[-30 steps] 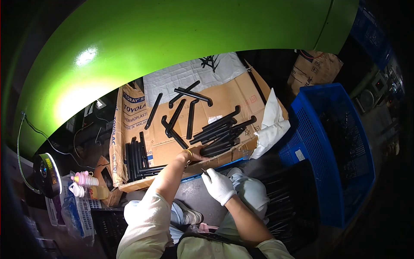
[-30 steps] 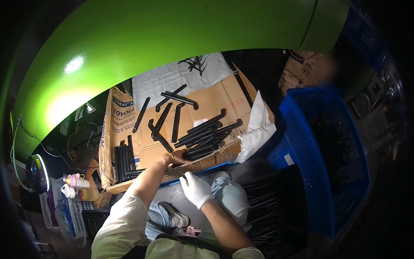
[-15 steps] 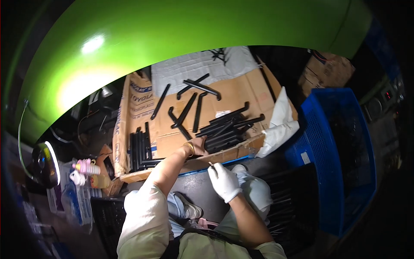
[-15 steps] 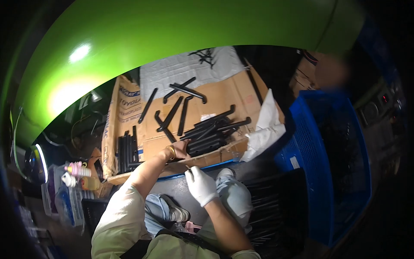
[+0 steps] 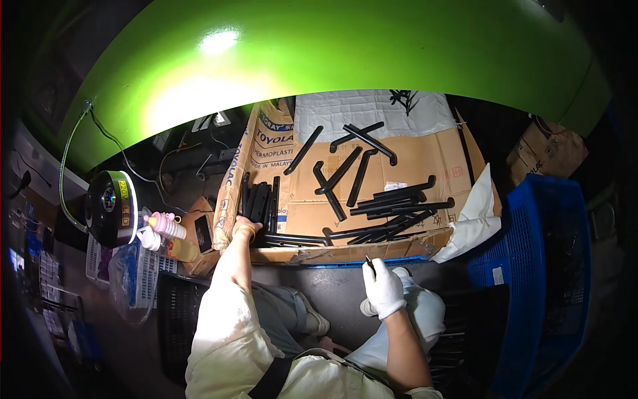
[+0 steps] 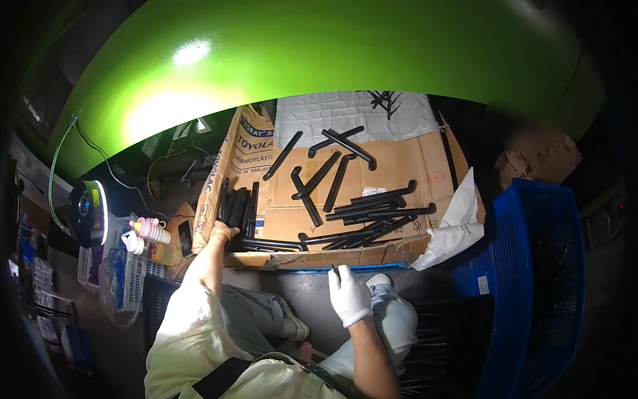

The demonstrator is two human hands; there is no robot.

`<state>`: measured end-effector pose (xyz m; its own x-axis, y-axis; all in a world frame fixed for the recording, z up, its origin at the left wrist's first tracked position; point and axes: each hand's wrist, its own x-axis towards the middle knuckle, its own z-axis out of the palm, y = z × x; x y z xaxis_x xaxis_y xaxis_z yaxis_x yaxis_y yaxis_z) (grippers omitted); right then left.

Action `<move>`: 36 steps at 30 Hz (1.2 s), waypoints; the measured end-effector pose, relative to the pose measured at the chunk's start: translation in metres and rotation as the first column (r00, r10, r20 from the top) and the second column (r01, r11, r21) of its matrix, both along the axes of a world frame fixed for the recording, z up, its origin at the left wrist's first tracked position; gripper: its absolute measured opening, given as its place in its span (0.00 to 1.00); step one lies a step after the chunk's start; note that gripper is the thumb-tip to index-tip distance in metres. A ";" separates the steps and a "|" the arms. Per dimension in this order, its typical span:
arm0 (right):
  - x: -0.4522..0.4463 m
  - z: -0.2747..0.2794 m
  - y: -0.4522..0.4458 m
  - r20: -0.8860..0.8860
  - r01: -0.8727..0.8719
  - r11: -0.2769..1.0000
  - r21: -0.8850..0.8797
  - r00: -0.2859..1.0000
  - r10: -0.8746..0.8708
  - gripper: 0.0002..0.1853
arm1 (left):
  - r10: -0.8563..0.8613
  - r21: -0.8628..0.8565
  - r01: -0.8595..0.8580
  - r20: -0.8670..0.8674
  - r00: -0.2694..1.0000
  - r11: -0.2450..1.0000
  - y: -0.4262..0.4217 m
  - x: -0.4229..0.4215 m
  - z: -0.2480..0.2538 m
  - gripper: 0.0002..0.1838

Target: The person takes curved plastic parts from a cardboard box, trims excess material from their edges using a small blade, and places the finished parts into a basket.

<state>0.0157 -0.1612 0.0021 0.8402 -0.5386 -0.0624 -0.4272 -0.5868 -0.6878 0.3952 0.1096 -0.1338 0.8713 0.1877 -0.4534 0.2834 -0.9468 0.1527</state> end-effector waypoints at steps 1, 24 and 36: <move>0.000 0.000 0.000 -0.008 -0.005 1.000 -0.001 1.000 0.005 0.11 | 0.017 0.077 -0.018 0.018 1.000 0.997 0.001 0.000 -0.009 0.54; -0.008 0.019 0.007 0.082 -0.053 0.950 0.307 0.996 0.029 0.11 | -0.317 -0.577 0.470 0.351 0.881 0.668 -0.324 -0.038 -0.075 0.36; -0.026 0.015 0.013 0.156 -0.018 0.964 0.267 0.987 -0.025 0.08 | -0.488 -0.192 0.636 0.491 0.721 0.747 -0.326 -0.071 -0.026 0.35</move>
